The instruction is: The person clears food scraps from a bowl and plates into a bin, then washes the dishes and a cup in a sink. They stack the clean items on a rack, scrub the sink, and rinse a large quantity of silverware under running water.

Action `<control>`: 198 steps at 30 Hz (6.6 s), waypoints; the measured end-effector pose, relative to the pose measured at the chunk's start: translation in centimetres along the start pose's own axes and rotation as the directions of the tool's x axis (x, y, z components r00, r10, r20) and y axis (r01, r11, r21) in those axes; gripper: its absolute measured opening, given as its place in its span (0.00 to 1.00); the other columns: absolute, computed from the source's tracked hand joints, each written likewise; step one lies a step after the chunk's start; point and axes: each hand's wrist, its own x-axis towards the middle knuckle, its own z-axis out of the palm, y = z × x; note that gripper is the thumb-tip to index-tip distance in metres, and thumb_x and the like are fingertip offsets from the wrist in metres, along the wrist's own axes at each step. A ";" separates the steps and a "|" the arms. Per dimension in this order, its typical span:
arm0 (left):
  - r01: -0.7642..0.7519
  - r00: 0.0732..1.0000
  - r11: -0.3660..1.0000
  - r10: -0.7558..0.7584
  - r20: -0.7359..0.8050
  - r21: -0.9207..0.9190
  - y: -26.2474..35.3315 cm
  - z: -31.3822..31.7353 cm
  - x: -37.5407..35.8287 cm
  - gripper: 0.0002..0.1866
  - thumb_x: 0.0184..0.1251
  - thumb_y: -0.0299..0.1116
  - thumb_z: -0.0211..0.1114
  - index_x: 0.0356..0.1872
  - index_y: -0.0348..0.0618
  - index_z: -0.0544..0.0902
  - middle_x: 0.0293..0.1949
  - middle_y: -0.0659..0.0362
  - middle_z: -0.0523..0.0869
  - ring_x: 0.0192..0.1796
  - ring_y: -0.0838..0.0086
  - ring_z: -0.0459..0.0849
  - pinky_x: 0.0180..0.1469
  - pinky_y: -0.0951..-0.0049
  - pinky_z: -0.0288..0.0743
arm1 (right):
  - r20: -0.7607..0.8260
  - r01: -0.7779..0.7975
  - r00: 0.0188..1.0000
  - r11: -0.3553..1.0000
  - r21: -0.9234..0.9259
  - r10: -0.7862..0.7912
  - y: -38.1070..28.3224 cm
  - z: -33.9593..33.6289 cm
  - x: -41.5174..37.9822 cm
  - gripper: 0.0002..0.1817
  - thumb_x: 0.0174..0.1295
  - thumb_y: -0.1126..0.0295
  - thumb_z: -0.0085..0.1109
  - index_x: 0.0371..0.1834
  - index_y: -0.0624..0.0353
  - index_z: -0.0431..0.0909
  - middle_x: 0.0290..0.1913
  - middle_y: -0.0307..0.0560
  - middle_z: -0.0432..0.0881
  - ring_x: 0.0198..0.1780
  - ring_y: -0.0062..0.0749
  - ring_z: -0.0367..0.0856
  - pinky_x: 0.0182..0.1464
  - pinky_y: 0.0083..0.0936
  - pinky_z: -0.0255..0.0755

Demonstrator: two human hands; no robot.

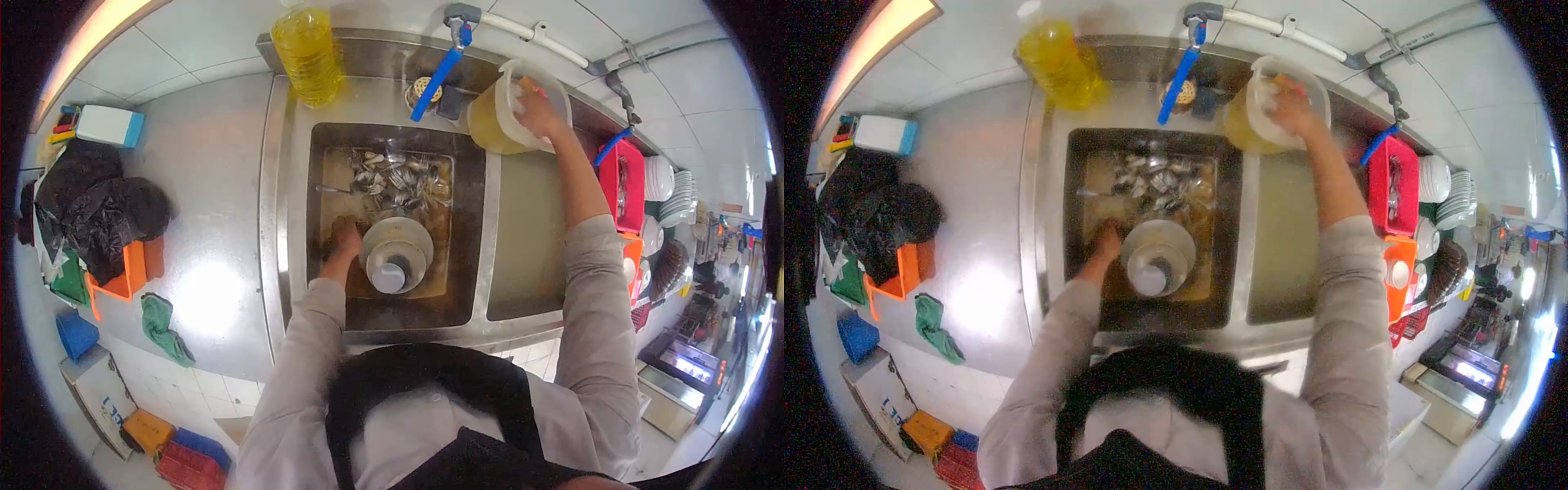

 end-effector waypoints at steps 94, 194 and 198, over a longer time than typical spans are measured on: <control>0.334 0.931 0.523 -0.052 0.362 -0.784 3.9 -7.6 2.3 0.30 0.73 0.55 0.46 0.67 0.46 0.63 0.56 0.49 0.75 0.53 0.61 0.78 0.50 0.55 0.73 | 0.044 0.429 0.817 0.657 0.620 -0.575 -26.2 20.9 -9.5 0.13 0.54 0.73 0.57 0.43 0.61 0.75 0.46 0.57 0.77 0.48 0.47 0.76 0.50 0.33 0.69; -0.018 0.980 0.994 0.039 -0.196 0.110 12.7 4.1 -8.7 0.23 0.58 0.31 0.56 0.55 0.33 0.72 0.51 0.38 0.78 0.57 0.48 0.74 0.59 0.55 0.68 | 0.252 0.012 0.967 -0.994 0.107 0.039 2.1 25.4 -30.3 0.20 0.69 0.54 0.41 0.54 0.56 0.71 0.59 0.53 0.73 0.59 0.47 0.72 0.59 0.51 0.68; 0.096 0.994 0.993 -0.099 0.052 0.063 8.3 4.6 -8.9 0.27 0.64 0.35 0.51 0.63 0.32 0.66 0.54 0.36 0.77 0.62 0.48 0.72 0.62 0.57 0.67 | 0.221 -0.014 0.975 -0.999 -0.050 -0.025 -2.5 20.6 -27.7 0.22 0.69 0.53 0.41 0.57 0.55 0.70 0.59 0.51 0.73 0.60 0.48 0.71 0.60 0.52 0.66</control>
